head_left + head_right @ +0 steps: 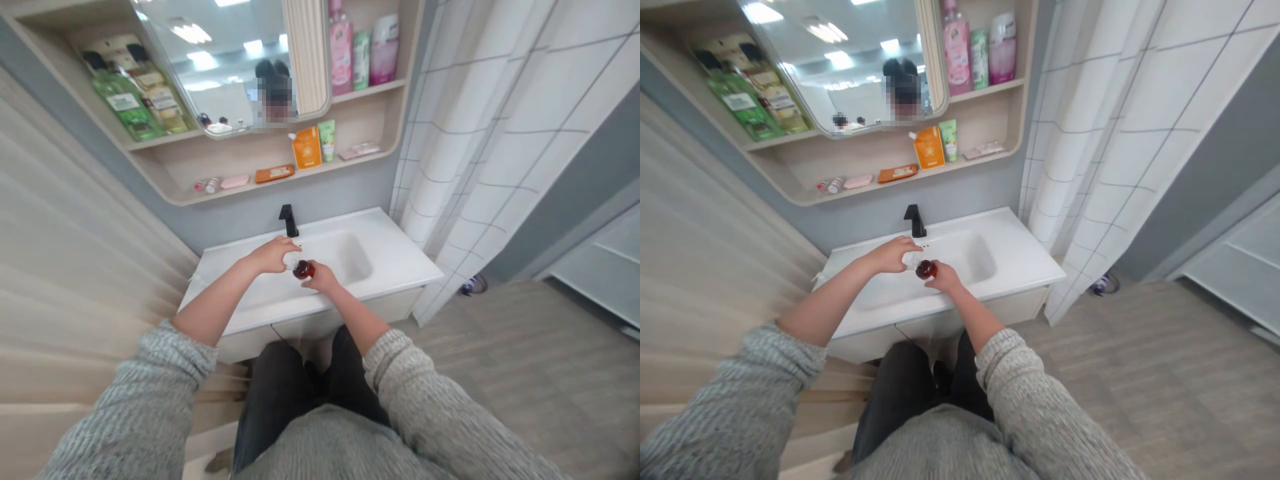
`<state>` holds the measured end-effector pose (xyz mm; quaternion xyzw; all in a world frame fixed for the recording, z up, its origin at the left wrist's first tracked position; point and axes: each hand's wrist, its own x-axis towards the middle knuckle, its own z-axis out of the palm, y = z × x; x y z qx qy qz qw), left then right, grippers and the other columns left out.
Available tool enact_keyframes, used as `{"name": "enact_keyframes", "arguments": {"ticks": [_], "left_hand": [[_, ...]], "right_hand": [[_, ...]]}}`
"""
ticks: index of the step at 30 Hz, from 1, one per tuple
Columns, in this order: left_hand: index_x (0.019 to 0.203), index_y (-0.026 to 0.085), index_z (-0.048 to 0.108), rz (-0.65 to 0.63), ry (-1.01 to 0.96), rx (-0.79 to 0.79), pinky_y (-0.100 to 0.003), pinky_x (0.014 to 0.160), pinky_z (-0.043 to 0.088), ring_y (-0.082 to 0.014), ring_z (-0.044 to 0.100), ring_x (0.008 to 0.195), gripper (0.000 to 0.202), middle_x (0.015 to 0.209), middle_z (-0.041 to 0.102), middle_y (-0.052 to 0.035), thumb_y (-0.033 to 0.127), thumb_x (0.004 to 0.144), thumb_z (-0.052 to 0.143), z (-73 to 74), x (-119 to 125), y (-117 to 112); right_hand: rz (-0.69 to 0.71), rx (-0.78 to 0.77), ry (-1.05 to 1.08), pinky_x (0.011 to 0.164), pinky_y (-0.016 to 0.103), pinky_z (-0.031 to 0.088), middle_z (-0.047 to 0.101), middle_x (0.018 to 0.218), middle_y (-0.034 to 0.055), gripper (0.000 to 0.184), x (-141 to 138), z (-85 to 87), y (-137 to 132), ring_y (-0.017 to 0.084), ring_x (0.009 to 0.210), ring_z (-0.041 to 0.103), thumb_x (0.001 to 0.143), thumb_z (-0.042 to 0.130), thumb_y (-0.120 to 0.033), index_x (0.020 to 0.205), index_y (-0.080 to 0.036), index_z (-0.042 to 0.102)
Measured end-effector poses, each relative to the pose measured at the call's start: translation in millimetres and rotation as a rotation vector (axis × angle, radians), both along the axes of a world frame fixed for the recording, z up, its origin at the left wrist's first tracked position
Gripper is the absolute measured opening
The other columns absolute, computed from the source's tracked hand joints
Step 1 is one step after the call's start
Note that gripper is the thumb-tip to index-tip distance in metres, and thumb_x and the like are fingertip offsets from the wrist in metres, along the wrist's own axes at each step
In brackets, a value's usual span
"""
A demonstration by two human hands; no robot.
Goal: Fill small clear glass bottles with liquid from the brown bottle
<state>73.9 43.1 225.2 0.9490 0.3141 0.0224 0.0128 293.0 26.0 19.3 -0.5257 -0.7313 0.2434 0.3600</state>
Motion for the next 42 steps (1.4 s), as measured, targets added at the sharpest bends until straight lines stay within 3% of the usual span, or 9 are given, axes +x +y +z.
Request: {"name": "enact_keyframes", "arguments": {"ticks": [22,29,42], "left_hand": [[0.148,0.025,0.078,-0.015,0.069,-0.004,-0.042,0.116,0.056,-0.0331,0.072,0.128,0.072,0.135,0.078,-0.0116,0.019,0.076,0.08,-1.4,5,24],[0.149,0.024,0.077,-0.029,0.088,-0.024,-0.044,0.115,0.055,-0.0349,0.071,0.127,0.07,0.133,0.076,-0.0137,0.025,0.078,0.081,6.6,11,27],[0.149,0.023,0.077,-0.025,0.146,-0.07,-0.039,0.112,0.055,-0.0327,0.072,0.126,0.077,0.133,0.076,-0.0107,0.021,0.072,0.081,21.0,26,34]], "right_hand": [[-0.024,-0.013,0.022,0.097,0.038,0.059,0.086,0.118,0.0063,0.077,-1,4.7,-2,0.032,0.109,0.081,0.069,0.107,-0.034,0.137,-0.024,0.072],[-0.034,-0.023,0.068,0.095,0.038,0.06,0.085,0.115,0.0044,0.075,-1,6.1,-2,0.031,0.106,0.08,0.068,0.107,-0.035,0.135,-0.025,0.074],[-0.062,-0.034,0.109,0.094,0.037,0.061,0.085,0.111,0.0032,0.077,-1,2.4,2,0.029,0.103,0.081,0.068,0.108,-0.035,0.136,-0.025,0.073]]}}
